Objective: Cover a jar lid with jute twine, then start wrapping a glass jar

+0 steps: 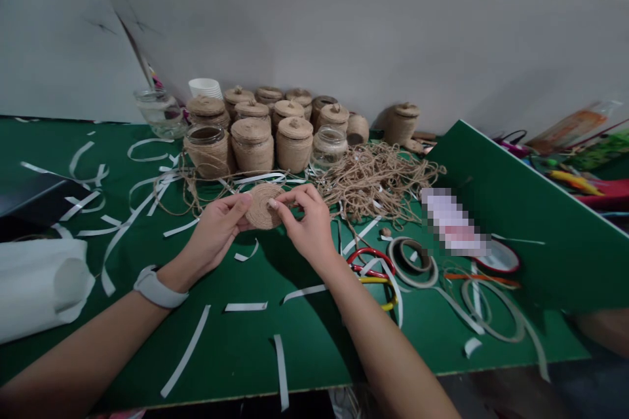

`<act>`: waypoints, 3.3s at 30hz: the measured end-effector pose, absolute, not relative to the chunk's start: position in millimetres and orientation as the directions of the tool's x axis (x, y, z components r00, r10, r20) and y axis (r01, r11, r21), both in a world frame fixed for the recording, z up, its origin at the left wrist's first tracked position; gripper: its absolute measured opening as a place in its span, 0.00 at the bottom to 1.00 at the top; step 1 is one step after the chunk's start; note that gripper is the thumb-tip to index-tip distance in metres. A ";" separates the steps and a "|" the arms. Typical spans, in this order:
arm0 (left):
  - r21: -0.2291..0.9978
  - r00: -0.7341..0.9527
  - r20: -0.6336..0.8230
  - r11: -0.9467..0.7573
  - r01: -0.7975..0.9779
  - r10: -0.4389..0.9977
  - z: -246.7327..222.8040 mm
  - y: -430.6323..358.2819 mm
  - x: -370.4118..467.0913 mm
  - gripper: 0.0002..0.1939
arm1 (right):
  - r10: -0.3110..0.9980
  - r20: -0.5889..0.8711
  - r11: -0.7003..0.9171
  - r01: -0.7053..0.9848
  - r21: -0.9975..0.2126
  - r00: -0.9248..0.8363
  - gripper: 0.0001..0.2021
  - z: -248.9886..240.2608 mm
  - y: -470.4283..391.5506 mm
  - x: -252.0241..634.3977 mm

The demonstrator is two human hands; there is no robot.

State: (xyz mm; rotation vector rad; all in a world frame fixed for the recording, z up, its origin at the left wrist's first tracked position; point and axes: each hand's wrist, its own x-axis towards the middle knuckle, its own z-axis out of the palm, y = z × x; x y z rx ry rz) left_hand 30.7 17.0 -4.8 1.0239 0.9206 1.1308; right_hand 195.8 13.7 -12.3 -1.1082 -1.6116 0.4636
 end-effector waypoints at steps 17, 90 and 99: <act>1.000 0.131 -0.013 0.012 0.015 0.991 -7.2 18.4 29.8 0.21 | 0.813 0.576 0.550 0.437 -0.712 -0.084 0.05 -18.1 13.7 193.1; 0.994 0.141 -0.103 0.106 -0.011 0.985 -7.0 20.1 31.3 0.22 | 0.890 0.434 0.401 0.693 -0.600 -0.139 0.14 -9.9 17.1 208.5; 0.991 0.246 -0.105 0.122 -0.054 0.964 -9.3 23.7 29.5 0.29 | 0.883 0.443 0.425 0.668 -0.611 -0.157 0.13 -10.4 18.8 208.2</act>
